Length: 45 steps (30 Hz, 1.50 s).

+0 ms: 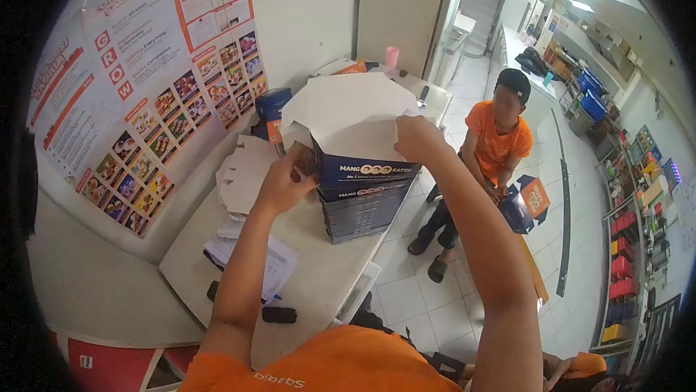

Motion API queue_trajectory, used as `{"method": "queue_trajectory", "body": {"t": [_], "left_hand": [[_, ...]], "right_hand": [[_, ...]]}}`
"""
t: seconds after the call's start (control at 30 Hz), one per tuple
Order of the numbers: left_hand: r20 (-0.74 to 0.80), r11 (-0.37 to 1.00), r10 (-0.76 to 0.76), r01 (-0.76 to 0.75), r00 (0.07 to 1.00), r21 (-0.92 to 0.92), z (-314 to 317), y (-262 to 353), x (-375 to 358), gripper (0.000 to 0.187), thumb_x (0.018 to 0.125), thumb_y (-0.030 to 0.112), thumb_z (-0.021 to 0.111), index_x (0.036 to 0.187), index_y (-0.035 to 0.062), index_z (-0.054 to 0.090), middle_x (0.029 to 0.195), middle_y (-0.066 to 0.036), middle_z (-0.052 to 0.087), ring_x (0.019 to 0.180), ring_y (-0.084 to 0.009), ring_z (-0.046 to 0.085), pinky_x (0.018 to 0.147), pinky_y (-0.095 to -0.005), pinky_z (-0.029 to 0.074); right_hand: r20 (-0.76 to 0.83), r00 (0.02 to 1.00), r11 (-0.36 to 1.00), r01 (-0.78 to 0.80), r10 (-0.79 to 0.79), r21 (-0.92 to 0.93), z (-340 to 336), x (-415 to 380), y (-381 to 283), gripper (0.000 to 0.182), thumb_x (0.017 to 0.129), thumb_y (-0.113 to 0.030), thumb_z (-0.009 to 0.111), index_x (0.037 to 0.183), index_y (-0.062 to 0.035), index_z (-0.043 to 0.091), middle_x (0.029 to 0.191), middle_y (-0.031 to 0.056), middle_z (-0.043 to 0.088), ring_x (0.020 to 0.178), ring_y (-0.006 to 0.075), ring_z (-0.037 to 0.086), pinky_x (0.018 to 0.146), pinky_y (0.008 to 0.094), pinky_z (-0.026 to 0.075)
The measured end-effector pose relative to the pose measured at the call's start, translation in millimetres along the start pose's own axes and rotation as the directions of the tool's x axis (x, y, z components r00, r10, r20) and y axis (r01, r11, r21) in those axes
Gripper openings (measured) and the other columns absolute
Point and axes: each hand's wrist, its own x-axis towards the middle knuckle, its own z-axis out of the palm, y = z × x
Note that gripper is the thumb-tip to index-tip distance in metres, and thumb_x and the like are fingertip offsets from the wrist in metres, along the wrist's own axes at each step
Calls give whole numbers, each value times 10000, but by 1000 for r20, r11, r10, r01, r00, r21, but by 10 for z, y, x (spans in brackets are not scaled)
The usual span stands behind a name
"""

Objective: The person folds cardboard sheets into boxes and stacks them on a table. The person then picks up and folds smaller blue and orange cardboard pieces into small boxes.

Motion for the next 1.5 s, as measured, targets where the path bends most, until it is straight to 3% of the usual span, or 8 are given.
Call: {"method": "queue_trajectory", "body": {"t": [0.23,0.53,0.63,0.8,0.97,1.13,1.33,1.5], "left_hand": [[-153,989,92,-108,984,-100,-4,332,-184,610,704,-25,721,1289,128,643,1008,-64,555,718,-188,562,697,-271,492],[-232,906,424,-410,875,110,197,-122,-341,213,860,15,659,1064,32,716,1113,-107,545,861,-189,540,742,-324,486],[-503,975,-107,-10,858,-224,398,-1351,-666,442,906,161,692,1316,23,608,1198,-155,569,972,-248,584,830,-379,504],[-272,449,-224,347,936,824,733,-2072,-955,880,784,411,830,1481,83,405,1362,-169,514,1229,-424,532,965,-627,458],[-123,422,-494,361,861,832,538,-2415,-704,660,835,333,777,1372,68,498,1454,-222,475,1302,-436,527,921,-612,530],[225,423,-192,-126,955,897,201,-2720,-578,107,861,91,631,917,24,692,866,-171,734,817,-350,751,630,-445,610],[547,411,-165,-447,821,794,-492,-1481,-459,119,813,88,651,857,20,738,787,-174,723,757,-358,744,681,-458,617],[593,636,-421,-242,686,732,-49,-654,-1369,161,814,80,670,931,-14,727,905,-269,704,888,-423,717,761,-498,596]], "right_hand": [[-27,999,999,-39,40,23,135,72,-41,356,810,-141,701,1081,82,640,1066,291,693,1036,456,678,916,503,545],[-103,993,998,-58,58,4,227,-104,-247,220,885,-136,573,952,-2,735,967,261,730,950,405,731,849,466,588],[-47,985,976,-160,169,148,215,-153,-237,451,942,-389,588,1055,22,735,1065,277,723,1029,426,710,902,464,569],[45,960,920,-278,277,277,107,-104,-226,795,966,-654,506,1133,99,697,1079,327,699,1083,448,686,956,477,532],[-106,956,871,-198,272,450,-58,-489,-103,664,973,-592,571,1094,48,699,1003,309,714,1007,417,713,867,448,544],[-186,931,785,-145,314,602,-172,-969,162,449,973,-411,672,1056,30,692,813,193,701,748,239,688,677,363,505],[-236,915,742,-93,326,664,-61,-1544,306,283,970,-261,710,1016,18,683,703,49,631,643,107,574,598,291,441],[-257,892,664,-64,373,745,146,-1885,295,219,950,-196,736,1007,11,689,724,43,640,673,95,581,630,262,455]]}}
